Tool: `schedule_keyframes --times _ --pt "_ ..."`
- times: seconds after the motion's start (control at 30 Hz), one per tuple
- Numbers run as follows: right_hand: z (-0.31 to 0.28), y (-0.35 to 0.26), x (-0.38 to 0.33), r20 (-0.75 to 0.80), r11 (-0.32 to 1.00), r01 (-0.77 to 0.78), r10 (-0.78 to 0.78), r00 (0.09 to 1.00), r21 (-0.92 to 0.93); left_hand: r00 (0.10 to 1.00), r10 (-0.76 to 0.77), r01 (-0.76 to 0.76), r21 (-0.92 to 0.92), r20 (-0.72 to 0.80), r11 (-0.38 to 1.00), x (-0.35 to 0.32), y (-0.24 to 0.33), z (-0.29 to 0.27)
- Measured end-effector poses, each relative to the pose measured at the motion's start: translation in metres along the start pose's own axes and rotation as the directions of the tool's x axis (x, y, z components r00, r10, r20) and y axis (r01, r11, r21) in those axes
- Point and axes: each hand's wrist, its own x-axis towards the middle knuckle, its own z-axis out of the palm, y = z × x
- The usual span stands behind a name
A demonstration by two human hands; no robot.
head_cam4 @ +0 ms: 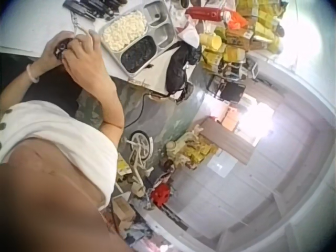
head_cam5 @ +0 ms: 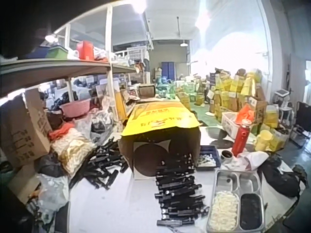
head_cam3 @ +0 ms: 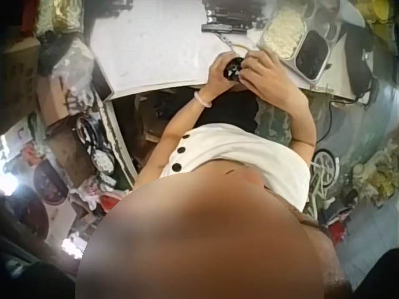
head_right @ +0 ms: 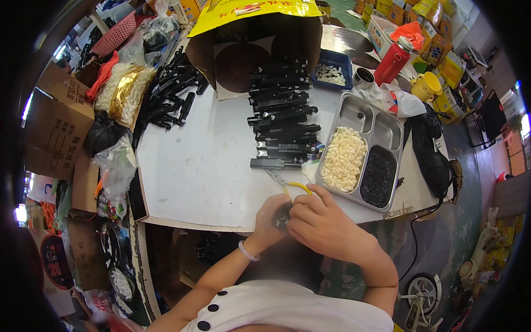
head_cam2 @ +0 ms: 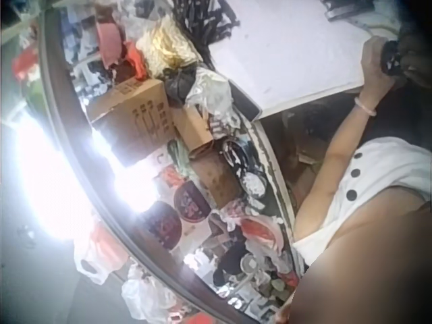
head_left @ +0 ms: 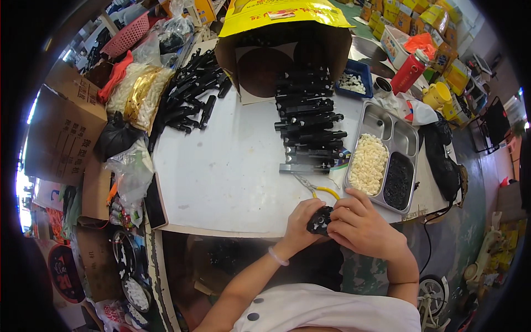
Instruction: Assembling small plastic components by hand using pliers at a factory workbench.
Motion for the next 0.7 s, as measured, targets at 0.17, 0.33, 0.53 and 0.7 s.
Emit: schedule_keyframes --times 0.17,0.33,0.53,0.7 --pt "-0.009 -0.015 0.007 0.121 0.968 0.024 0.006 0.993 -0.249 1.0 -0.006 0.005 -0.035 -0.012 0.999 -0.001 0.001 -0.001" --pt "-0.003 -0.021 -0.004 0.107 0.904 0.093 -0.053 0.993 -0.417 0.999 -0.012 0.01 -0.056 -0.031 0.998 -0.002 -0.002 0.0" --pt "0.008 -0.01 -0.027 -0.118 0.985 -0.07 0.051 0.992 -0.159 0.999 -0.016 0.015 -0.049 -0.027 0.999 0.001 0.002 0.0" --pt "0.012 -0.008 -0.027 -0.134 0.989 -0.095 0.079 0.988 -0.111 0.999 0.018 -0.019 -0.019 -0.041 1.0 0.003 0.004 -0.001"
